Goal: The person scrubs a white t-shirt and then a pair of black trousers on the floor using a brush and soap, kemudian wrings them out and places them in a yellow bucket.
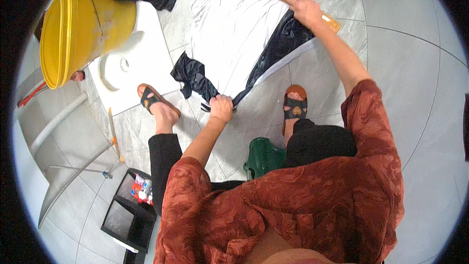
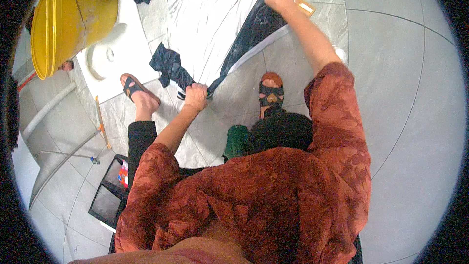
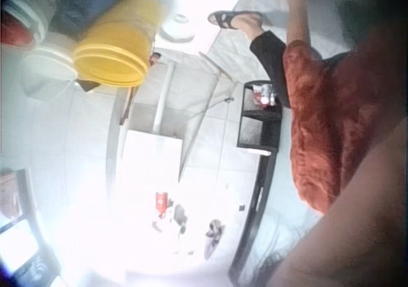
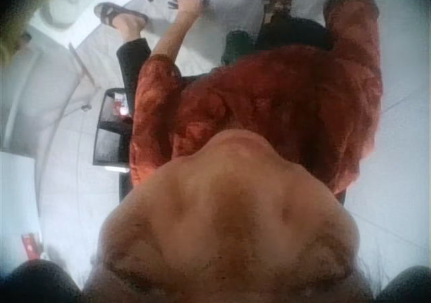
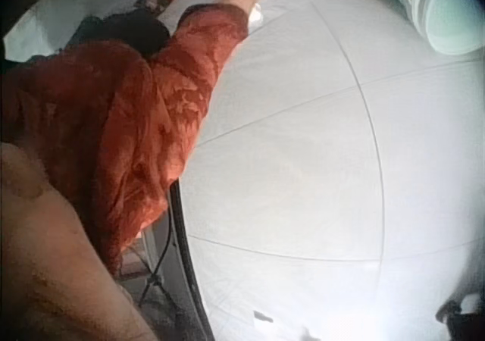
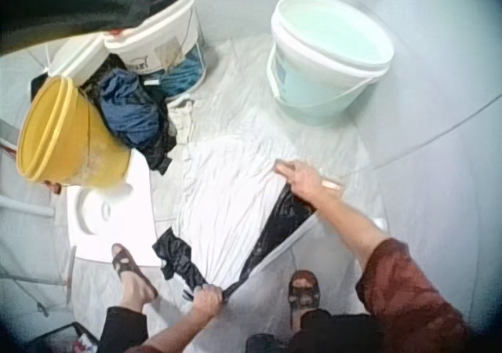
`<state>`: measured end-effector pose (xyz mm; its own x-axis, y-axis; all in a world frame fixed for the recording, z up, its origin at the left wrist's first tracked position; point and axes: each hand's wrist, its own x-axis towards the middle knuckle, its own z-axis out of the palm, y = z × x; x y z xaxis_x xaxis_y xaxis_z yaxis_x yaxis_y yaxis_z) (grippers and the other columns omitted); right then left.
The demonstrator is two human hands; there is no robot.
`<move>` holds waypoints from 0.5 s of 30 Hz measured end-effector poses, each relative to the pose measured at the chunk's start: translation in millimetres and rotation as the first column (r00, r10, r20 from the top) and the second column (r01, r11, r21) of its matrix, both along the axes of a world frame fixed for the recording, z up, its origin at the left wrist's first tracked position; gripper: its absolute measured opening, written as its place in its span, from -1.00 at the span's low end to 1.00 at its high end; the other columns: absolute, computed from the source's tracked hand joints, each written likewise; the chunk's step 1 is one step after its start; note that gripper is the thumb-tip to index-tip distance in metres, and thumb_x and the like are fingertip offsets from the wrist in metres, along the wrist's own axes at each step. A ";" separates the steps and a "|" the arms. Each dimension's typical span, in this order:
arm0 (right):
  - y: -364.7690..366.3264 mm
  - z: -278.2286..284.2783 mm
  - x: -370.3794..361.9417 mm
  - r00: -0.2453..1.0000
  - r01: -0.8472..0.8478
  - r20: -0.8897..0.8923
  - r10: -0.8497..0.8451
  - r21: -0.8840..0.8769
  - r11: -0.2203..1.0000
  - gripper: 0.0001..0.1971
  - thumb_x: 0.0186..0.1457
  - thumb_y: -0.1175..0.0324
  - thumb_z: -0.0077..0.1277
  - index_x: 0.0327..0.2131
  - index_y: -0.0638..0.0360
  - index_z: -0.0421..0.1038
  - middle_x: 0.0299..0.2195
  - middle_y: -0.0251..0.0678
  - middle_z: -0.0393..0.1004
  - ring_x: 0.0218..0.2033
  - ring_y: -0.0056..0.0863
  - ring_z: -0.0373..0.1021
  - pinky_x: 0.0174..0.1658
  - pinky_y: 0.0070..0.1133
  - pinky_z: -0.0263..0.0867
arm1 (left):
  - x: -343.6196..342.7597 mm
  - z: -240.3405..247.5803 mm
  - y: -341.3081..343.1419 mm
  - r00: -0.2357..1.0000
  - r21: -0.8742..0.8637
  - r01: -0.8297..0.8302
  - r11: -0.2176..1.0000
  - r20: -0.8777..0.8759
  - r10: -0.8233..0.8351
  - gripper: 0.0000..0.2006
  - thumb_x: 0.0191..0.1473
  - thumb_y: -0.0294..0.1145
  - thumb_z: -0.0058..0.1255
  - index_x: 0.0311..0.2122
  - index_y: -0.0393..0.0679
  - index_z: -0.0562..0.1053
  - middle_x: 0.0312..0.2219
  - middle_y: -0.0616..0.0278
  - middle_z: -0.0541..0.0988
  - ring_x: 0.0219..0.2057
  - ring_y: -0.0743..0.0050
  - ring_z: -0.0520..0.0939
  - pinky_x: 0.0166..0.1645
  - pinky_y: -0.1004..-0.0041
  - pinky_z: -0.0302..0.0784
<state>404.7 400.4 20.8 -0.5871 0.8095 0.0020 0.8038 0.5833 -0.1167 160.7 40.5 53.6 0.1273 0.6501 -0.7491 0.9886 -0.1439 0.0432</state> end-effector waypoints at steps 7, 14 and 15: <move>-116.3 17.9 -21.1 0.948 -0.187 -0.301 0.106 -0.255 0.948 -0.53 0.03 0.36 0.01 0.05 -0.27 0.28 -0.19 -0.19 0.40 -0.19 -0.19 0.36 -0.22 -0.35 0.36 | 43.7 7.0 62.3 0.978 0.575 0.024 0.817 0.154 -0.138 -0.58 -0.07 -0.28 0.00 -0.07 -0.20 0.31 -0.19 0.15 0.40 -0.16 0.24 0.47 -0.19 0.33 0.43; -172.4 7.7 55.0 0.930 0.118 -0.302 -0.208 -0.291 0.949 -0.50 0.03 0.35 0.02 0.10 -0.18 0.26 -0.18 -0.11 0.34 -0.17 -0.10 0.31 -0.11 -0.32 0.27 | 49.2 -12.7 64.3 0.951 0.371 -0.001 0.929 0.287 -0.113 -0.85 -0.05 -0.42 -0.13 -0.32 -0.19 0.35 -0.40 0.14 0.41 -0.34 0.21 0.52 -0.28 0.29 0.48; -184.2 14.0 62.6 0.938 0.138 -0.265 -0.223 -0.304 0.943 -0.49 0.03 0.36 0.02 0.10 -0.18 0.26 -0.18 -0.10 0.34 -0.17 -0.10 0.31 -0.12 -0.32 0.28 | 45.5 -10.6 60.3 0.948 0.374 -0.007 0.927 0.298 -0.112 -0.88 -0.05 -0.42 -0.13 -0.36 -0.17 0.34 -0.41 0.15 0.41 -0.34 0.21 0.52 -0.29 0.29 0.48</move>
